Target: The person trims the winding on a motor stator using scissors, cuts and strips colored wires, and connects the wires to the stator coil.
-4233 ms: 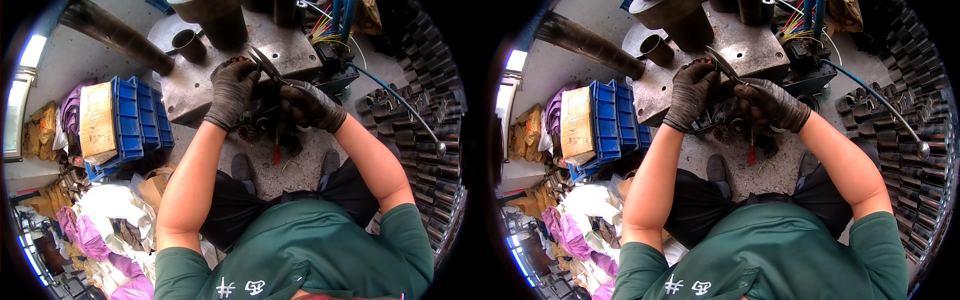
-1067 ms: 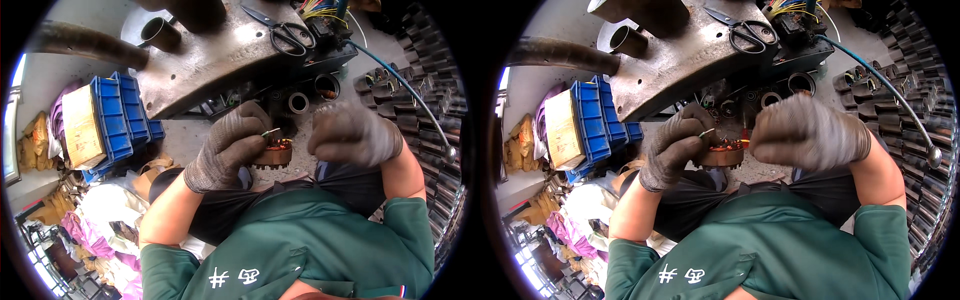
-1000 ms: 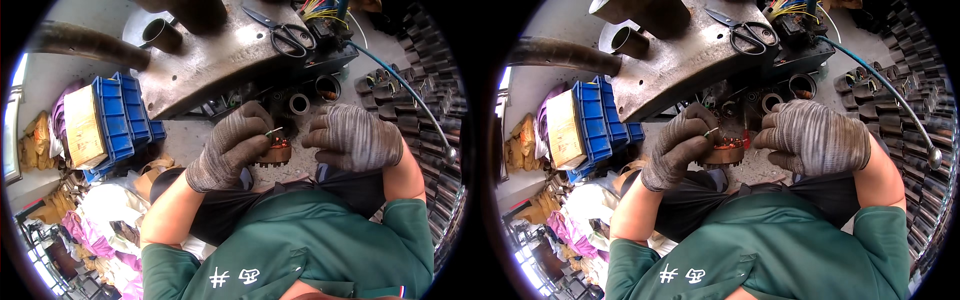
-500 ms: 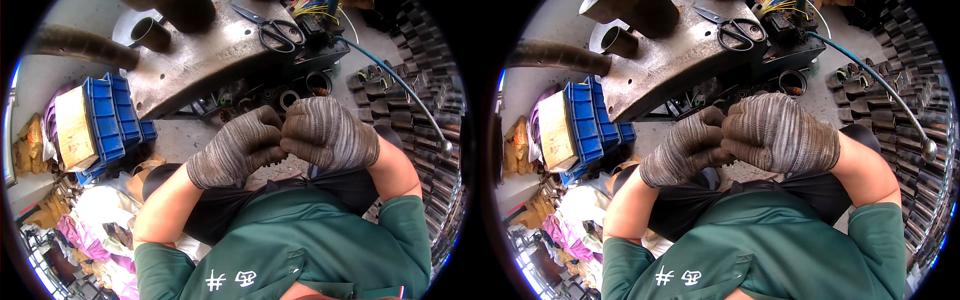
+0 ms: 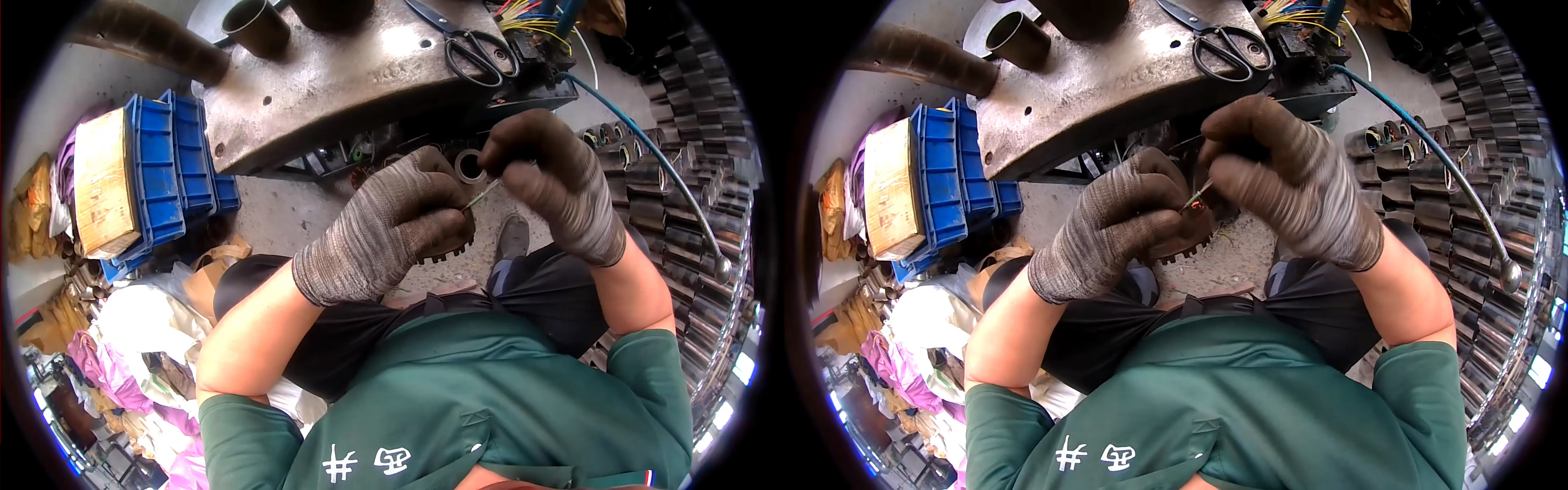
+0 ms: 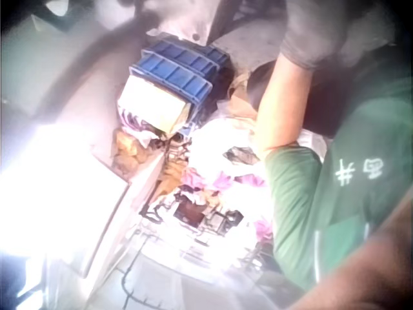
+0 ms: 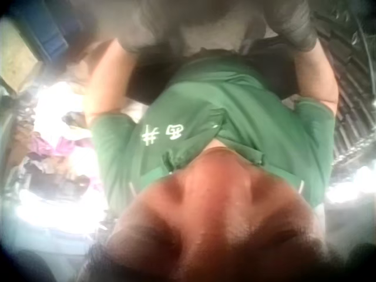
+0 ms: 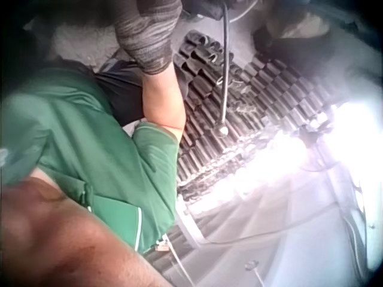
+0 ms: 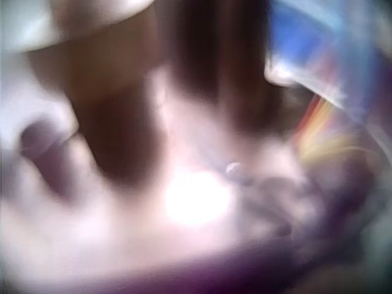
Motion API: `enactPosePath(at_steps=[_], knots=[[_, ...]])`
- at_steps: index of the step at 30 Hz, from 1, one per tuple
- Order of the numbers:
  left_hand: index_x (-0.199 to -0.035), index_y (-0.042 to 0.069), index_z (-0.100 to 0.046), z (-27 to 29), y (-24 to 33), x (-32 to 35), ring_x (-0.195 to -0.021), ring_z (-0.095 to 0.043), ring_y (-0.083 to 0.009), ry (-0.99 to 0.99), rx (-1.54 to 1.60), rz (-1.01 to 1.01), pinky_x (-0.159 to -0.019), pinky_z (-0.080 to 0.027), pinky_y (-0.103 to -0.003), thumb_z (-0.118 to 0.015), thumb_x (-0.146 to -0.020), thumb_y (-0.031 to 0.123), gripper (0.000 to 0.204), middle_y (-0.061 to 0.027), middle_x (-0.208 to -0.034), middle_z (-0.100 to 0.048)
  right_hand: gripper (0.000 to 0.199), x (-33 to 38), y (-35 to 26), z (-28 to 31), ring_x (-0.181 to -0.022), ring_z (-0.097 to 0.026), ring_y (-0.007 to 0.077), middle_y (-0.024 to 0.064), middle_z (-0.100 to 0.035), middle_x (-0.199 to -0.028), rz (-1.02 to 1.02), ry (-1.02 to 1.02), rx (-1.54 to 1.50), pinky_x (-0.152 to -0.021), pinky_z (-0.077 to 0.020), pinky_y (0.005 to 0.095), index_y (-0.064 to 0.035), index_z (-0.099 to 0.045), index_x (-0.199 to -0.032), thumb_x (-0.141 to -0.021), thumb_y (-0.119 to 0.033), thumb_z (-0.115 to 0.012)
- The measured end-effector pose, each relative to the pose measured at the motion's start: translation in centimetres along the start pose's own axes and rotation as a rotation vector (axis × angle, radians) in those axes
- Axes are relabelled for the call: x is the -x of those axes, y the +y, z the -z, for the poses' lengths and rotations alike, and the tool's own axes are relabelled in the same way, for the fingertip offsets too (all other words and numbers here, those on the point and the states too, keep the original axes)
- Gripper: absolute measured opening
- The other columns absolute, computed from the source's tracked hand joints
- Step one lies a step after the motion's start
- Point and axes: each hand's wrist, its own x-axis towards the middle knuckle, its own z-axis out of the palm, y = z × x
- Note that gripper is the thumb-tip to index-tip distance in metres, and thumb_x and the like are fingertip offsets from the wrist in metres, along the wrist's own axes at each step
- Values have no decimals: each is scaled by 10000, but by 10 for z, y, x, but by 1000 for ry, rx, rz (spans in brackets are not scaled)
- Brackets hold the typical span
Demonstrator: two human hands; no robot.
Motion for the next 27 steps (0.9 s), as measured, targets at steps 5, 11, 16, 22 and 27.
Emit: enactPosePath(at_steps=[5, 11, 16, 22, 27], knots=[[-979, -36, -694, -4, 0, 3, -863, -606, -163, -9, 131, 99, -733, -521, -299, -646, -985, 63, 110, -81, -1000, -532, 332, -14, -7, 6, -925, -677, 292, 97, -696, -1052, 599, -358, 642, -793, -557, 392, -70, -646, -1124, -832, -52, -804], [-1037, -71, -690, -1, 0, 2, -846, -613, -152, -98, 302, 232, -723, -525, -298, -654, -980, 56, 144, -79, -990, -549, 280, -14, -3, 3, -912, -674, 319, 79, -704, -1033, 688, -463, 776, -769, -572, 411, -86, -712, -1099, -824, -129, -680], [-1032, -79, -705, -3, 4, 1, -832, -625, -157, -81, 311, 281, -716, -527, -297, -673, -947, 42, 151, -79, -1002, -558, 208, -9, -6, 0, -893, -674, 303, 71, -708, -989, 588, -472, 771, -755, -569, 414, -90, -708, -1050, -845, -121, -694], [-951, -35, -733, 1, 2, -4, -858, -627, -237, -20, -82, 81, -751, -520, -370, -700, -864, 60, 133, -119, -948, -564, 260, 0, -4, -11, -783, -664, 291, 87, -662, -850, 486, -259, 765, -666, -544, 398, -64, -696, -1032, -813, 9, -816], [-940, -25, -724, 0, -3, -4, -860, -592, -204, 8, -169, 0, -743, -500, -342, -743, -856, 107, 157, -86, -934, -579, 236, 5, -4, -7, -764, -708, 258, 112, -705, -870, 356, -172, 698, -674, -560, 340, -52, -689, -1082, -873, 1, -784]])
